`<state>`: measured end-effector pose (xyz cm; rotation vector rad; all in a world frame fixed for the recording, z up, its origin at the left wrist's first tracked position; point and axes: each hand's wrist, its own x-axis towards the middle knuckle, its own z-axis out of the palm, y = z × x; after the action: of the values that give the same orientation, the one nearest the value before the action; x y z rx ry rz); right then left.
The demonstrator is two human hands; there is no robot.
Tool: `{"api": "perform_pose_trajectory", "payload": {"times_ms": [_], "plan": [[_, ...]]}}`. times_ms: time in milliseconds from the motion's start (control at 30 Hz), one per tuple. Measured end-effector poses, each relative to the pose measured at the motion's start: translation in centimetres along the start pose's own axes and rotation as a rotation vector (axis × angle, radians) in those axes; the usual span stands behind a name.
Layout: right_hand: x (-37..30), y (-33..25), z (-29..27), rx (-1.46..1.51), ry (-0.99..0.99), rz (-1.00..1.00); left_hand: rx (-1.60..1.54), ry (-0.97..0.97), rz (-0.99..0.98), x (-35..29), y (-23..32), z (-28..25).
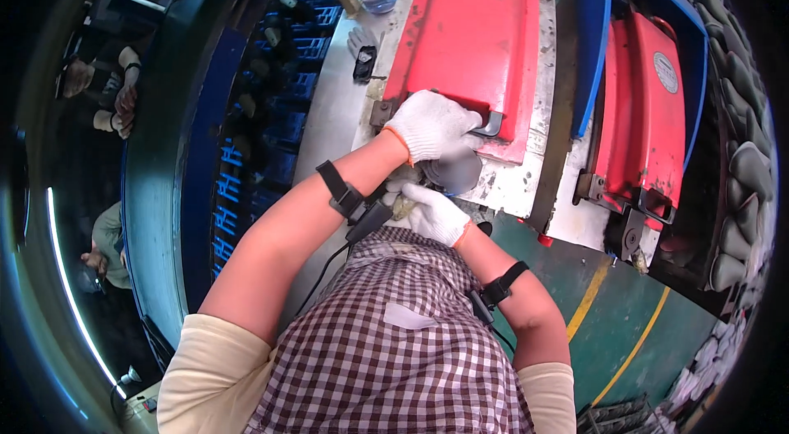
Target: Operating a shoe pressing machine and placing finished shoes onto a conveyor belt.
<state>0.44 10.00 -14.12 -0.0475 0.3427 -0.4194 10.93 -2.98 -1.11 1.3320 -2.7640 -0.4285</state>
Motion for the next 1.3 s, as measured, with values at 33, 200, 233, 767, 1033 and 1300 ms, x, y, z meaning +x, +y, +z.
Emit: {"api": "perform_pose_trajectory", "payload": {"times_ms": [33, 200, 233, 767, 1033, 1300], "plan": [[-0.5, 0.0, -1.2, 0.011, 0.061, -0.012, -0.005, -0.002, -0.006, 0.1, 0.3, 0.0], [-9.3, -3.6, -0.3, -0.251, 0.369, 0.064, 0.017, 0.077, 0.029, -0.1, -0.4, 1.2], [-11.4, -4.6, -0.7, -0.231, 0.342, -0.097, -0.002, 0.082, 0.021, -0.2, -0.3, 1.1], [-43.0, -9.6, -13.1, -1.316, 2.038, -0.887, -0.527, 0.379, 0.386, 7.7, 17.8, 0.5], [-36.5, -0.9, -6.6, -1.314, 1.906, -0.423, -0.284, 0.364, 0.483, 13.9, 25.0, 6.1], [-38.6, -7.9, 0.1, -1.990, 1.434, -0.849, -0.162, 0.558, 0.577, 16.8, 27.7, 2.4]]}}
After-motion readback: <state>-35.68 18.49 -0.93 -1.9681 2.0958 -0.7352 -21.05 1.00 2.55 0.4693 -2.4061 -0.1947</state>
